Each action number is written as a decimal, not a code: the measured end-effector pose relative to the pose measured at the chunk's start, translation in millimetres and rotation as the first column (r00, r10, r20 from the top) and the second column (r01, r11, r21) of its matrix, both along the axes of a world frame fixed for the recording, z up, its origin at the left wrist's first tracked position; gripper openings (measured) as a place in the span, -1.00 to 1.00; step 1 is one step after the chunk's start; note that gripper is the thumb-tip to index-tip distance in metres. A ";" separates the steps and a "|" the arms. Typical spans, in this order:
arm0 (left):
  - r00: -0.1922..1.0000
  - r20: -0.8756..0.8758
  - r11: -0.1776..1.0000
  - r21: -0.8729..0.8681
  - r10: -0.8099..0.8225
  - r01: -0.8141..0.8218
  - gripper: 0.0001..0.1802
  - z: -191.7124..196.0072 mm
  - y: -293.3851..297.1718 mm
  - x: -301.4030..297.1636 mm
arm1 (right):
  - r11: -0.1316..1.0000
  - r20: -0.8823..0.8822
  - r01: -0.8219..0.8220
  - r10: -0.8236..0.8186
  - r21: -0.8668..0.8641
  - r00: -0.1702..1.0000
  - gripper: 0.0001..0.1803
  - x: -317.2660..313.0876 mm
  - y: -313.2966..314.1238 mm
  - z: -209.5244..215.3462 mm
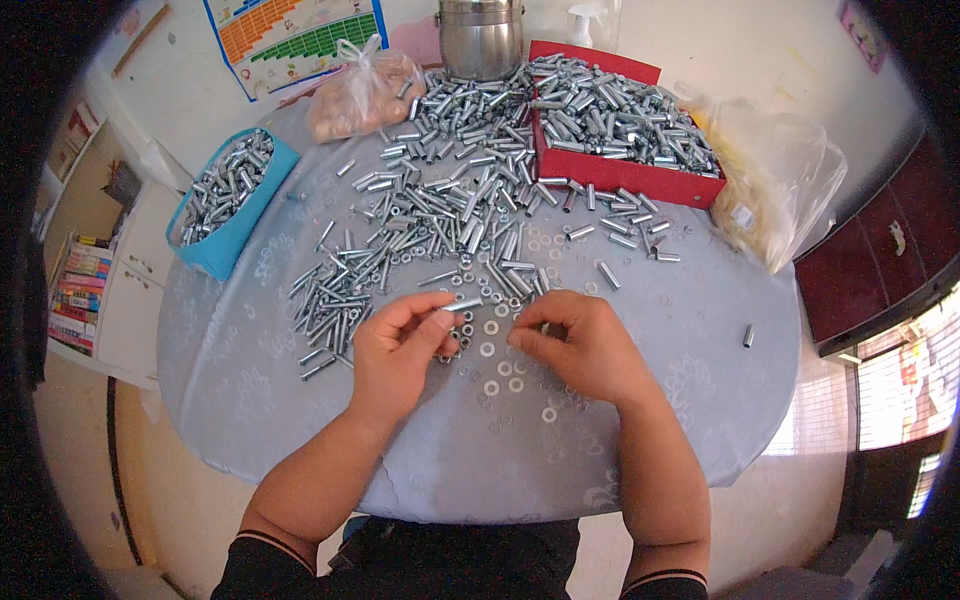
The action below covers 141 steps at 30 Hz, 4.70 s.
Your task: The person sits at a table covered with metal bolts and washers, repeatedly picking up a bolt and a washer to assemble them by hand. They thread the washer onto the bolt and place the completed unit on the table, continuing this repetitive assembly process throughout the clip.
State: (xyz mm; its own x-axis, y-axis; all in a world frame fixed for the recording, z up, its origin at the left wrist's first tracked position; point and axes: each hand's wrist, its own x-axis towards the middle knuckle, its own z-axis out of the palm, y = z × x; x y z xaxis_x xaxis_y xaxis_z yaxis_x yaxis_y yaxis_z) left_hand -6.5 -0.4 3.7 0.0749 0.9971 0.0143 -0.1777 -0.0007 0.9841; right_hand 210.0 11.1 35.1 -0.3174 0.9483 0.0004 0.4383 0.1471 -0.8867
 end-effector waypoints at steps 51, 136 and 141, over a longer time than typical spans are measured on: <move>0.987 0.123 0.995 -0.003 0.103 -0.103 -0.74 5.6 7.5 -7.5 | 0.911 0.351 -0.359 0.275 0.203 0.895 -0.86 -24.8 -6.7 -13.9; 0.986 0.164 0.998 -0.062 0.037 -0.028 -0.76 1.1 8.0 -6.2 | 0.939 0.454 0.053 -0.213 0.340 0.865 -0.79 -13.1 3.3 -17.4; 0.988 0.156 0.997 -0.076 0.021 -0.009 -0.76 2.2 6.9 -6.4 | 0.964 0.099 0.228 -0.242 0.136 0.965 -0.77 -15.6 2.8 -12.7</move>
State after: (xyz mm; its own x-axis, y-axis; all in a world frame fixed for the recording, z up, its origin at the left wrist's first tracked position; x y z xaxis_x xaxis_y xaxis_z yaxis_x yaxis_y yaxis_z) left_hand -12.8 6.4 5.9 0.0623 0.9968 -0.0503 -0.3302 0.0682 0.9415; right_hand 194.4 13.9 22.4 -0.0901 0.9911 0.0982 0.5709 0.1322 -0.8103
